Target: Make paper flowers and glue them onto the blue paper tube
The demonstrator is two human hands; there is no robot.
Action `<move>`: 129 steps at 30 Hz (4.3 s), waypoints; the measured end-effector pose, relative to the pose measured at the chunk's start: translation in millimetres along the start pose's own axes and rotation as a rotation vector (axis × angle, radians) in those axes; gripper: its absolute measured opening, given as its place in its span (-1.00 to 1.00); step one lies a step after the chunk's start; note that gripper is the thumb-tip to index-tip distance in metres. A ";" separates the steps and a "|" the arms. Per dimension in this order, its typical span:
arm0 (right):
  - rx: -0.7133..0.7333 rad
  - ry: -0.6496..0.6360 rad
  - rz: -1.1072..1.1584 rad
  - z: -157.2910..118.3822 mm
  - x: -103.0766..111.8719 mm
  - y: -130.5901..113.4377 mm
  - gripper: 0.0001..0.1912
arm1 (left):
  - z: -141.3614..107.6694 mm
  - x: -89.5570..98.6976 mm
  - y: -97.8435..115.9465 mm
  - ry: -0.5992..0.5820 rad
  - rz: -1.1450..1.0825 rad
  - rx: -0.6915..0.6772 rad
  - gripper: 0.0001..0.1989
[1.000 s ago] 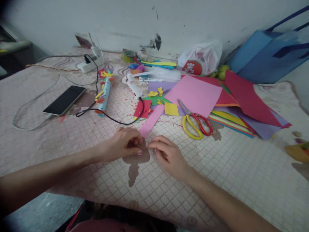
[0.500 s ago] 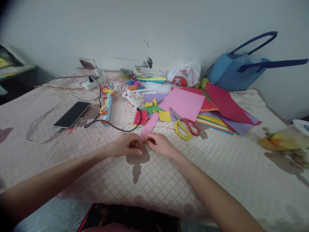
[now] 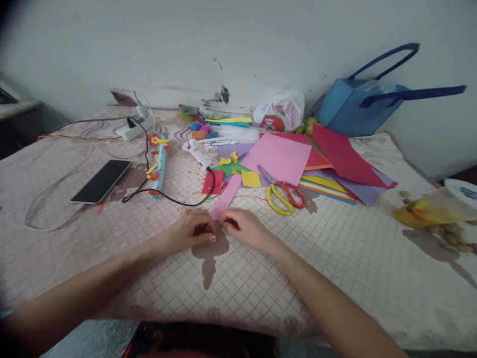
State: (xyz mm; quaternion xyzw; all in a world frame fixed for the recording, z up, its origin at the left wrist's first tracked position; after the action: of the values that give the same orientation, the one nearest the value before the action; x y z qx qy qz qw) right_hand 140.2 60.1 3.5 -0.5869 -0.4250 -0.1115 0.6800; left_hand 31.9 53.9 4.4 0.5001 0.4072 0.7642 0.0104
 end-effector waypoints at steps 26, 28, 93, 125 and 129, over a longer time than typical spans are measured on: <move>-0.174 -0.168 0.654 -4.2 -18.0 -3.1 -0.69 | -2.0 -1.9 -31.2 0.302 -0.991 0.291 -0.65; -0.195 -0.193 0.678 -4.2 -24.0 -1.0 -0.70 | -2.7 -1.8 -33.1 0.297 -1.013 0.302 -0.65; -0.066 0.126 0.381 -10.1 -6.5 -7.9 -0.92 | -8.7 8.3 -18.6 0.322 -0.538 0.238 -0.76; 0.472 0.421 -0.248 -28.2 3.2 -46.0 -0.80 | -8.5 -9.2 -28.8 0.399 -1.123 0.365 -0.77; 0.414 0.419 -0.197 -26.8 3.8 -43.2 -0.83 | -7.2 -8.7 -29.5 0.409 -1.069 0.330 -0.78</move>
State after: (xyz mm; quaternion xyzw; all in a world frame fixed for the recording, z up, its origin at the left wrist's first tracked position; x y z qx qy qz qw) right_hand 126.5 25.2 37.9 -0.3562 -0.3440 -0.2068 0.8438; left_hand 19.1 65.5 -22.1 0.0632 0.7097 0.6604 0.2372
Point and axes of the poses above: each hand's wrist, its own z-axis towards the middle knuckle, its own x-axis out of the back of the hand, y = z × x, the point moved 8 cm from there along z, towards the middle knuckle, and after that the axes turned 10 degrees about -x, right-handed, at the moved point
